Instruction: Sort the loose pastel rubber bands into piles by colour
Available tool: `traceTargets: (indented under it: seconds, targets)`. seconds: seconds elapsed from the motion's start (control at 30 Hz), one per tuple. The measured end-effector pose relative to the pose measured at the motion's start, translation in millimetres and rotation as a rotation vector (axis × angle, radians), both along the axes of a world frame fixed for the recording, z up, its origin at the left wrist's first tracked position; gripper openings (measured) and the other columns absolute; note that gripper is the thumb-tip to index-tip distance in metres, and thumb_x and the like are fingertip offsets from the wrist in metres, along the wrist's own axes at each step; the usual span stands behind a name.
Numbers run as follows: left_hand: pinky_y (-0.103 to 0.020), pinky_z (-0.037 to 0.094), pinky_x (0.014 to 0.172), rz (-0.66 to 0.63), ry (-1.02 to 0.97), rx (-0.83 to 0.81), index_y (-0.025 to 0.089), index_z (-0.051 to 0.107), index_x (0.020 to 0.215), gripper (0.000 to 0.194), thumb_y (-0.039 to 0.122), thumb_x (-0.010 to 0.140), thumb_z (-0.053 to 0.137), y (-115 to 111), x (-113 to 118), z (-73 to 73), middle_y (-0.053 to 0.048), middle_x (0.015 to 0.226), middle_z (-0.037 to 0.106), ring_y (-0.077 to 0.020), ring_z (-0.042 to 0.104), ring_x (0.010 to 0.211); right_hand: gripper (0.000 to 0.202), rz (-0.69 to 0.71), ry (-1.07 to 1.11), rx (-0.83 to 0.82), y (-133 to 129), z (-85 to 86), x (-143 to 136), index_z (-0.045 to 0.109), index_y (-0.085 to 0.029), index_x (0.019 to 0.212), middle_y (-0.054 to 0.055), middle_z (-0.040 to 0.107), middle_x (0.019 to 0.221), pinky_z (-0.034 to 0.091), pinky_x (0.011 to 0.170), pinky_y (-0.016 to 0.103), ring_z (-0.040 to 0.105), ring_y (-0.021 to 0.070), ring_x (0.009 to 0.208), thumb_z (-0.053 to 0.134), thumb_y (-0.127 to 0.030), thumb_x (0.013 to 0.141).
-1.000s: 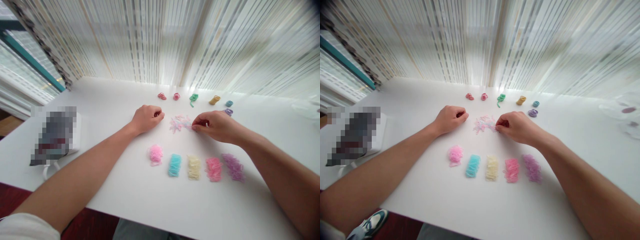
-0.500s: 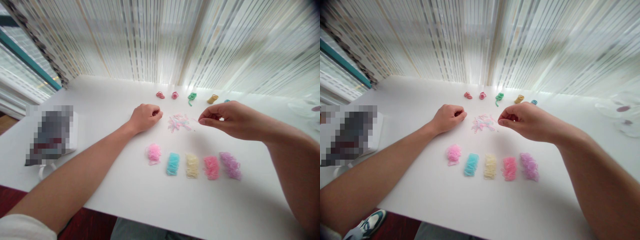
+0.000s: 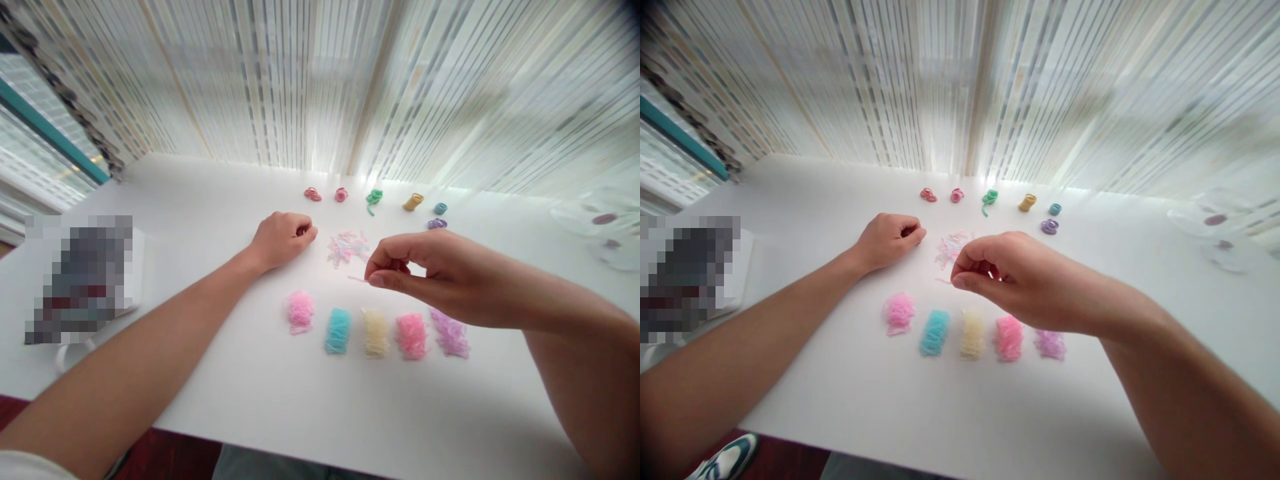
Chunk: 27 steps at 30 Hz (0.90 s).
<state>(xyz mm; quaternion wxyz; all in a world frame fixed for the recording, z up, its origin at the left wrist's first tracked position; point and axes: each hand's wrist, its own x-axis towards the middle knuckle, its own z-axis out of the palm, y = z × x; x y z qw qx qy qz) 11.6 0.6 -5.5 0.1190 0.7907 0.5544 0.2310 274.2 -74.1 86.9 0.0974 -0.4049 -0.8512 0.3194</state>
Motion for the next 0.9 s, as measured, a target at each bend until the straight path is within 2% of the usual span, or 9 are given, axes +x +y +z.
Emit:
traceTargets:
  seconds: [0.4,0.63,0.73,0.9]
  targets:
    - [-0.034,0.027,0.064,-0.015,-0.004,0.011,0.02,0.048,0.063,0.034,0.039,0.091,0.054,2,-1,-0.8,-0.001,0.063,0.056,-0.015,0.041,0.063,0.032,-0.02,-0.002,0.002,-1,-0.4,-2,0.073,-0.022,0.089,0.001,0.071,0.078,0.041,0.061,0.028,0.057,0.0139,0.065,0.058,-0.045,0.104]
    - [-0.034,0.027,0.064,-0.012,0.0,0.015,0.02,0.053,0.062,0.034,0.037,0.092,0.055,1,0,-0.5,-0.001,0.063,0.058,-0.015,0.042,0.062,0.031,-0.004,0.008,-0.002,-3,-0.7,-4,0.072,-0.021,0.085,0.001,0.071,0.076,0.042,0.061,0.027,0.057,0.0145,0.066,0.059,-0.042,0.103]
    - [-0.034,0.027,0.064,-0.006,0.0,0.011,0.02,0.053,0.062,0.034,0.036,0.092,0.055,1,0,0.2,-0.001,0.062,0.057,-0.0152,0.042,0.062,0.027,0.009,0.024,-0.008,-8,-4.0,-11,0.071,-0.022,0.083,0.0,0.071,0.077,0.043,0.061,0.027,0.058,0.0144,0.067,0.06,-0.037,0.103]
    - [-0.034,0.026,0.064,-0.004,-0.019,0.01,0.02,0.047,0.061,0.035,0.035,0.091,0.054,-1,2,0.5,-0.001,0.062,0.055,-0.015,0.04,0.062,0.017,0.084,0.004,0.04,-19,-19.0,-32,0.073,-0.02,0.087,0.001,0.073,0.082,0.044,0.066,0.027,0.062,0.0142,0.071,0.061,-0.017,0.098]
